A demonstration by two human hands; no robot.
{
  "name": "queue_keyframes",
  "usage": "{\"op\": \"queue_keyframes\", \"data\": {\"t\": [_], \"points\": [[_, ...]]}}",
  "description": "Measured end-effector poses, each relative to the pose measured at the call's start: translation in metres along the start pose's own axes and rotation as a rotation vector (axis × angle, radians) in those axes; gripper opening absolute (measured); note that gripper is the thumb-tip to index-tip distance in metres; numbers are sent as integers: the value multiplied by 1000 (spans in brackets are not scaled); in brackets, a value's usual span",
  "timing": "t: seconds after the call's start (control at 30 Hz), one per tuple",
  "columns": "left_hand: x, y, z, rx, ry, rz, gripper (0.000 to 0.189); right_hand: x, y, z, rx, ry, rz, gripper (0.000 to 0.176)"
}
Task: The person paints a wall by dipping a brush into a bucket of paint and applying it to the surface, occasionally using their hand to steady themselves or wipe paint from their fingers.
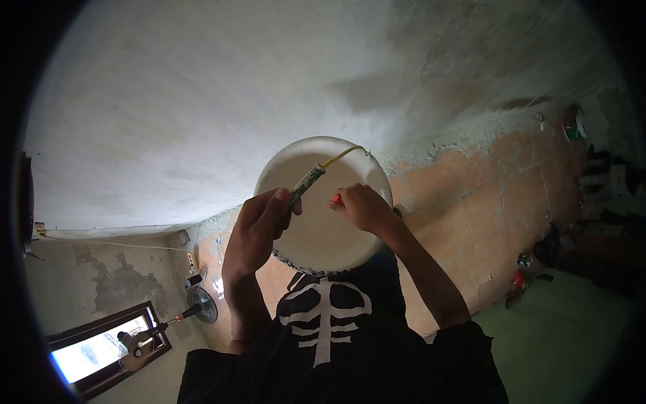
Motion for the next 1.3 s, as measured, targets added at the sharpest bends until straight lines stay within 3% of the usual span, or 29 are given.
{"op": "queue_keyframes", "data": {"t": [0.23, 0.33, 0.4, 0.43, 0.5, 0.67, 0.8, 0.87, 0.93, 1.0, 1.1, 1.3], "points": [[10, 3, -4, 49, -22, 35, 44, 8, -3, 7, 70, -64, 11, 34], [10, 2, -6, 68, -9, 50, 44, 22, -14, 41, 87, -36, -108, 31], [9, -2, -8, 59, -26, 25, 44, 40, -8, 55, -63, 229, -132, 26], [8, -4, -9, 61, -23, 22, 44, 48, -3, 56, -60, 228, -129, 26], [7, -7, -9, 73, -15, 28, 43, 65, 11, 59, -412, 303, -265, 24], [5, -14, -7, 77, -12, -2, 40, 106, 30, 59, -597, 377, -255, 25], [-1, -20, -7, 70, 25, 1, 37, 126, 50, 33, -553, 374, -305, 27], [-3, -23, -7, 74, 32, -2, 36, 131, 53, 31, -180, 270, -310, 28], [-5, -25, -6, 72, 42, -6, 35, 129, 44, 38, -93, 368, -249, 24], [-9, -27, -4, 43, 90, 17, 42, 128, 42, 42, 158, 202, -226, 21], [-12, -30, -6, 41, 81, -40, 44, 124, 43, 28, 307, 164, -326, 18], [-30, -54, -4, -93, 94, -88, 48, 121, 54, 16, 366, 375, -136, 14]]}}
Point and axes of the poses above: each hand's wrist, its own x-axis away from the middle knuckle, its own z-axis out of the back of the hand, y = z × x, the point moved 1 cm from there along -x, towards the middle knuckle, and after that the axes turned 14 degrees about x, right-handed, at the moved point
